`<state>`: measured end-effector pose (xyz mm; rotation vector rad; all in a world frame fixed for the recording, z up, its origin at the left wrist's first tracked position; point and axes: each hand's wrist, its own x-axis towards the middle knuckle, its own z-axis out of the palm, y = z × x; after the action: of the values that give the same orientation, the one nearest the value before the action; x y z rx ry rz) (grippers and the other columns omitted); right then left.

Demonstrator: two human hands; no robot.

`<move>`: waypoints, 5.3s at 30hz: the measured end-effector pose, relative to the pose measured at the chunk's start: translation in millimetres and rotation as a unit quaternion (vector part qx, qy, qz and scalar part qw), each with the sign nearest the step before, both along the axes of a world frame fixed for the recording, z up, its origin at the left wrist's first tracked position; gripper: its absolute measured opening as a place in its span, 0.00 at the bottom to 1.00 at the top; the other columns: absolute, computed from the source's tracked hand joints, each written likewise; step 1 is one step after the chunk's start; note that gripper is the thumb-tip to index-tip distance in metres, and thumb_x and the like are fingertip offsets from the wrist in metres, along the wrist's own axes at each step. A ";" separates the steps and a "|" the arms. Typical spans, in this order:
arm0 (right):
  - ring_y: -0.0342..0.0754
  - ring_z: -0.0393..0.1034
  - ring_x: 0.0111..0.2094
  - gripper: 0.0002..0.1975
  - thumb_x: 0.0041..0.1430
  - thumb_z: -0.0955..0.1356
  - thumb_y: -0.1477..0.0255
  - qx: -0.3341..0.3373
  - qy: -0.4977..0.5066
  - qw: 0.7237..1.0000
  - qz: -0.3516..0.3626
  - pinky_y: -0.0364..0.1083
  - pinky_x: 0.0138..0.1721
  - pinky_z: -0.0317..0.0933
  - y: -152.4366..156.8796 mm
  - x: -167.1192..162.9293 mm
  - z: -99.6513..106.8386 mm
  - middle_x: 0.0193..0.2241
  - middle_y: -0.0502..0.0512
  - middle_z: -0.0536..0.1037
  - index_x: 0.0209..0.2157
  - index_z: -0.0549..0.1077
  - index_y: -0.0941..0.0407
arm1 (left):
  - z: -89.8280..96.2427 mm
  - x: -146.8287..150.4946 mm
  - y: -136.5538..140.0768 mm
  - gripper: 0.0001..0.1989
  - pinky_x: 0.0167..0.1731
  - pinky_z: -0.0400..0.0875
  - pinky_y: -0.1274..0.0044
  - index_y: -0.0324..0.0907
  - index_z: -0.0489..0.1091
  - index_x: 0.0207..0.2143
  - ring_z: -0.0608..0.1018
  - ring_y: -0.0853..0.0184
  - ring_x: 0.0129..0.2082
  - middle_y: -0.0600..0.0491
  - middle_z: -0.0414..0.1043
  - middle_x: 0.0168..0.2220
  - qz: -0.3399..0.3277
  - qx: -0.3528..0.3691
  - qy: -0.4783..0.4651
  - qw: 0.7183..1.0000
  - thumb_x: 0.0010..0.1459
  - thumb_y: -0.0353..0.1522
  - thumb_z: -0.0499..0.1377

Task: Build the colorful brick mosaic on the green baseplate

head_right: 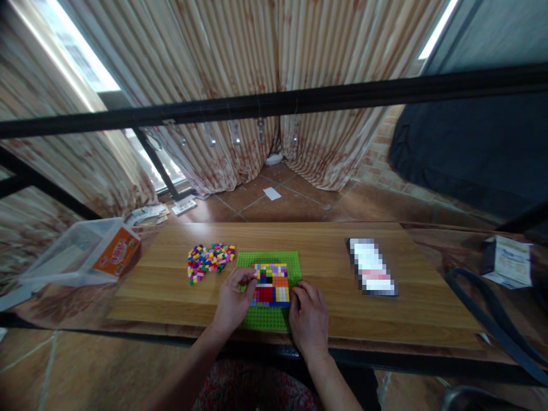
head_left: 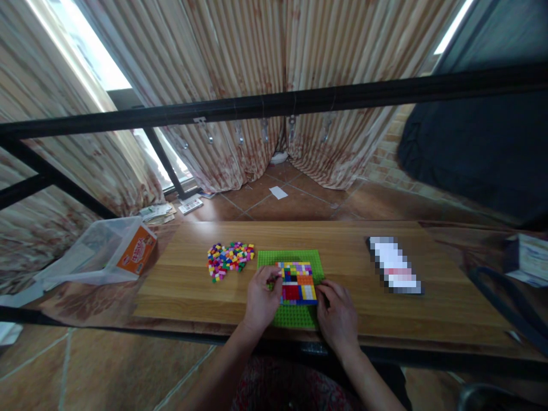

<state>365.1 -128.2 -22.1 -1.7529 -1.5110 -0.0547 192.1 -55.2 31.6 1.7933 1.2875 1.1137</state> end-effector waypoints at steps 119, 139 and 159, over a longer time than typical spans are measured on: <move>0.54 0.68 0.49 0.25 0.64 0.56 0.59 -0.025 0.227 0.973 -0.033 0.56 0.52 0.60 41.7 -22.0 15.6 0.48 0.65 0.75 0.50 0.72 0.60 | -18.6 1.9 -1.9 0.14 0.48 0.69 0.71 0.41 0.69 0.46 0.76 0.64 0.45 0.47 0.74 0.43 0.050 -0.007 0.027 0.998 0.63 0.34 0.48; 0.57 0.63 0.55 0.23 0.65 0.57 0.62 -0.017 0.063 0.998 0.013 0.60 0.56 0.55 38.4 -30.1 32.5 0.53 0.66 0.71 0.55 0.68 0.60 | -26.5 -1.5 -0.5 0.17 0.53 0.68 0.68 0.41 0.70 0.48 0.75 0.63 0.49 0.46 0.74 0.47 0.060 0.000 -0.028 0.998 0.65 0.35 0.46; 0.60 0.54 0.62 0.26 0.65 0.58 0.61 -0.059 -0.180 0.971 0.145 0.63 0.61 0.44 42.3 -34.2 29.2 0.60 0.62 0.64 0.62 0.60 0.56 | -14.8 -12.6 -1.8 0.11 0.43 0.72 0.73 0.42 0.72 0.42 0.76 0.65 0.41 0.48 0.75 0.39 0.050 -0.031 -0.109 0.992 0.60 0.33 0.53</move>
<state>330.9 -85.9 7.1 -1.6564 -2.0610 -0.1419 179.5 -57.0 16.8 1.5298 1.2752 1.2729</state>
